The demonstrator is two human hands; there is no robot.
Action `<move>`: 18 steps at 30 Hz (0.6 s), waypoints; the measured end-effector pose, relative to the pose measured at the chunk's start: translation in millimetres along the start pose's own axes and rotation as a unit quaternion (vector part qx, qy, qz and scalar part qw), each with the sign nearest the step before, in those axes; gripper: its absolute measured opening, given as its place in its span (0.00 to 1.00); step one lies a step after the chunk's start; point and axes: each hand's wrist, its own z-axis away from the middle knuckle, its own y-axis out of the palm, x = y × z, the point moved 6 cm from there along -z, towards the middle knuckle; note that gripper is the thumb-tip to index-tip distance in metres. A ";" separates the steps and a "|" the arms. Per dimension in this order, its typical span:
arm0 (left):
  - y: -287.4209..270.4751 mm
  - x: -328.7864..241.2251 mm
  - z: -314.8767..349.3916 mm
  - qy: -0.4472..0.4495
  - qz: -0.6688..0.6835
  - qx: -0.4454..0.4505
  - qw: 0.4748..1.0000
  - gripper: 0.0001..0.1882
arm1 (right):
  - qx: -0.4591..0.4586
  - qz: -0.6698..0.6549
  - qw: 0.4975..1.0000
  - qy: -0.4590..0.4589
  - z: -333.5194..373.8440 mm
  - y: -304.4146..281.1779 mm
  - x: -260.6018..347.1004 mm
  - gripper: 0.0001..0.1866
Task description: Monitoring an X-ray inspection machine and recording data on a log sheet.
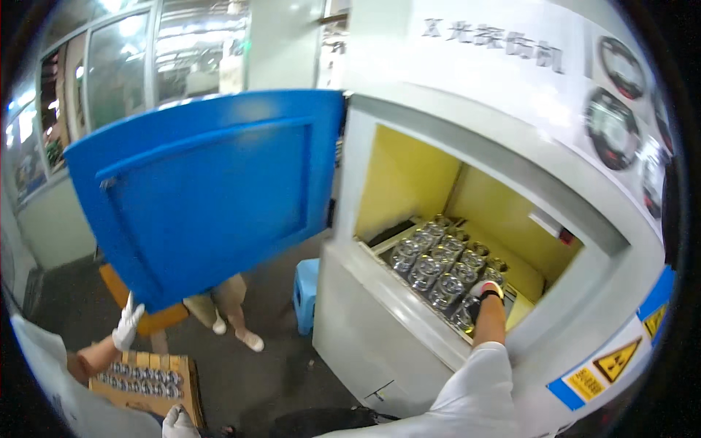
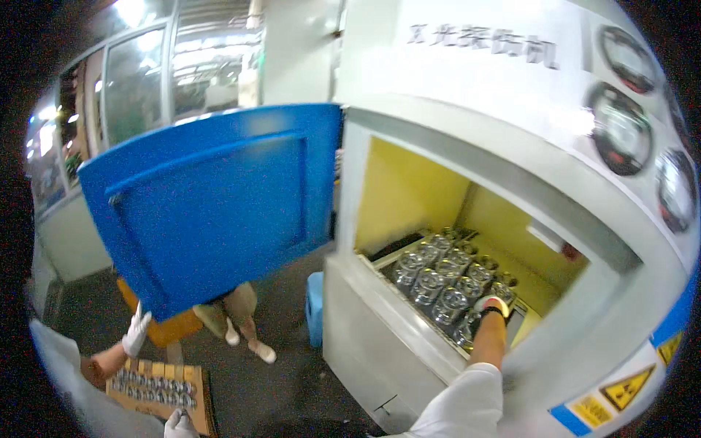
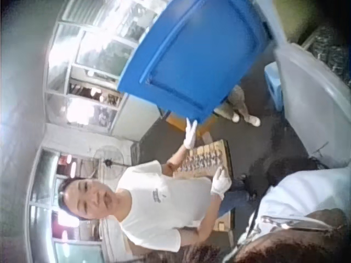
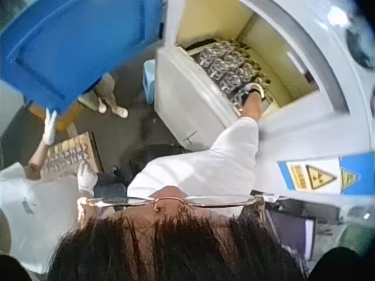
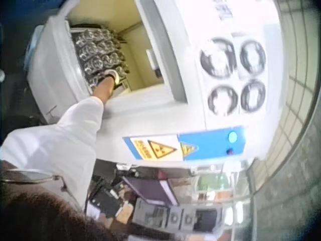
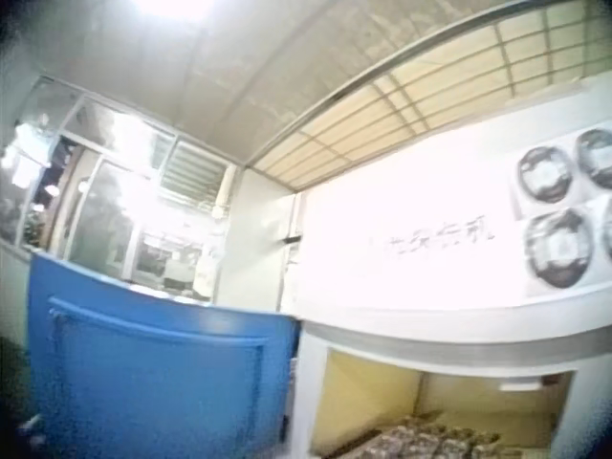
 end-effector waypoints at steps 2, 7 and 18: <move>-76.7 -20.2 34.9 0.007 0.082 -0.047 0.995 0.21 | 0.048 0.092 0.992 -0.077 -14.9 -2.9 29.7 0.25; -119.6 6.3 88.5 -0.047 0.056 -0.059 0.996 0.22 | -0.130 0.015 0.990 -0.041 64.6 -25.1 80.0 0.20; -375.4 105.8 214.8 0.045 -0.168 -0.634 0.754 0.18 | -0.448 -0.098 0.834 -0.308 242.0 -168.4 105.9 0.12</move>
